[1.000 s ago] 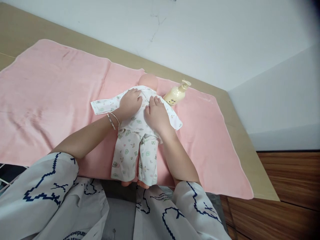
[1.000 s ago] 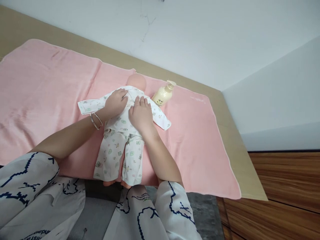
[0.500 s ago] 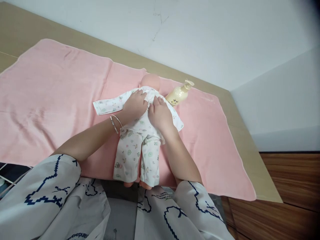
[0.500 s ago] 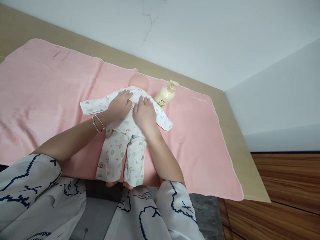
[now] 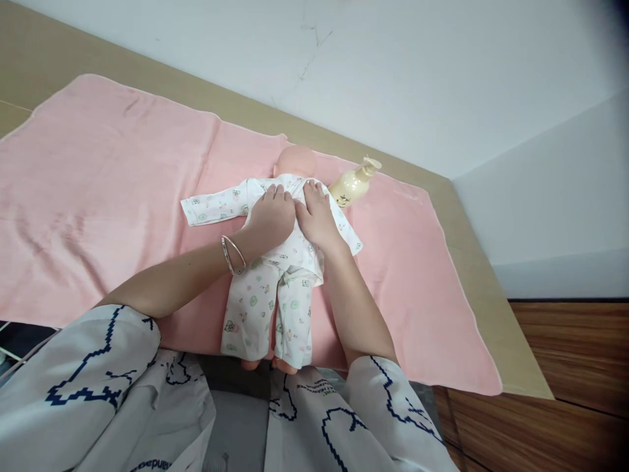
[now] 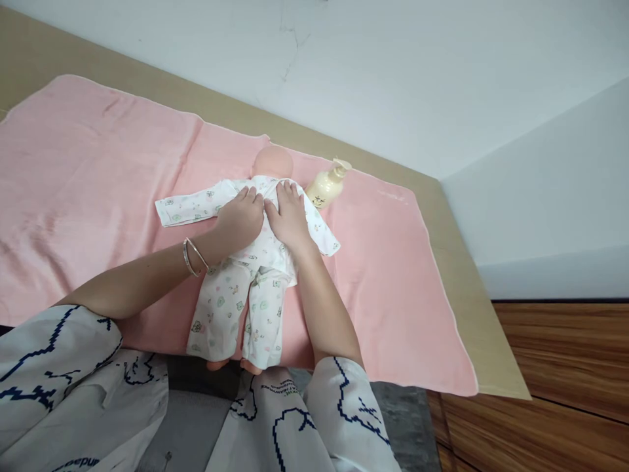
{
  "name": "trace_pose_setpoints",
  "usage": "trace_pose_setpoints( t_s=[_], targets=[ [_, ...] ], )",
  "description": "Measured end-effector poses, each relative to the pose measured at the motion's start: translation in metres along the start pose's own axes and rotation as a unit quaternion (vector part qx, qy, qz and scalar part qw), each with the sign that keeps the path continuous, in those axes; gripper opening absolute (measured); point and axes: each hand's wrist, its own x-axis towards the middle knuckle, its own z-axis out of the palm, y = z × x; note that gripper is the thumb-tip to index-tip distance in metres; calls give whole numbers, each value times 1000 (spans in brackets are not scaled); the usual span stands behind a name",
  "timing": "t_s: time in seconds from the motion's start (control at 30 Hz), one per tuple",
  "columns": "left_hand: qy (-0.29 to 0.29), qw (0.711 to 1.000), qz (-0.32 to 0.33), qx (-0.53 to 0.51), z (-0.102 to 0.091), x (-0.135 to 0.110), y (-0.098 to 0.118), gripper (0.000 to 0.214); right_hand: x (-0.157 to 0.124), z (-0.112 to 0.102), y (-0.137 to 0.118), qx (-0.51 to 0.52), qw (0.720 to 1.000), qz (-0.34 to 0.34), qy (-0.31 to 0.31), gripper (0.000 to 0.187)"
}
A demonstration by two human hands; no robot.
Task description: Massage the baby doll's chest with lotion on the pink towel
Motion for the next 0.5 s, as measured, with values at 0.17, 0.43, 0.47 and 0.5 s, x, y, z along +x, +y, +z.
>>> trace_pose_setpoints(
  t_s=[0.17, 0.43, 0.47, 0.5],
  targets=[
    [21, 998, -63, -16, 2, 13, -16, 41, -20, -7, -29, -68, 997, 21, -5, 60],
    [62, 990, -118, -54, 9, 21, -30, 45, -30, -13, -42, -114, 993, -8, -30, 58],
    [66, 989, -119, -56, 11, 20, -30, 46, -24, -11, -33, -88, 996, -6, -28, 58],
    [66, 989, -118, -58, 13, 20, -29, 46, -17, -9, -25, -62, 998, -4, -23, 59]
  ],
)
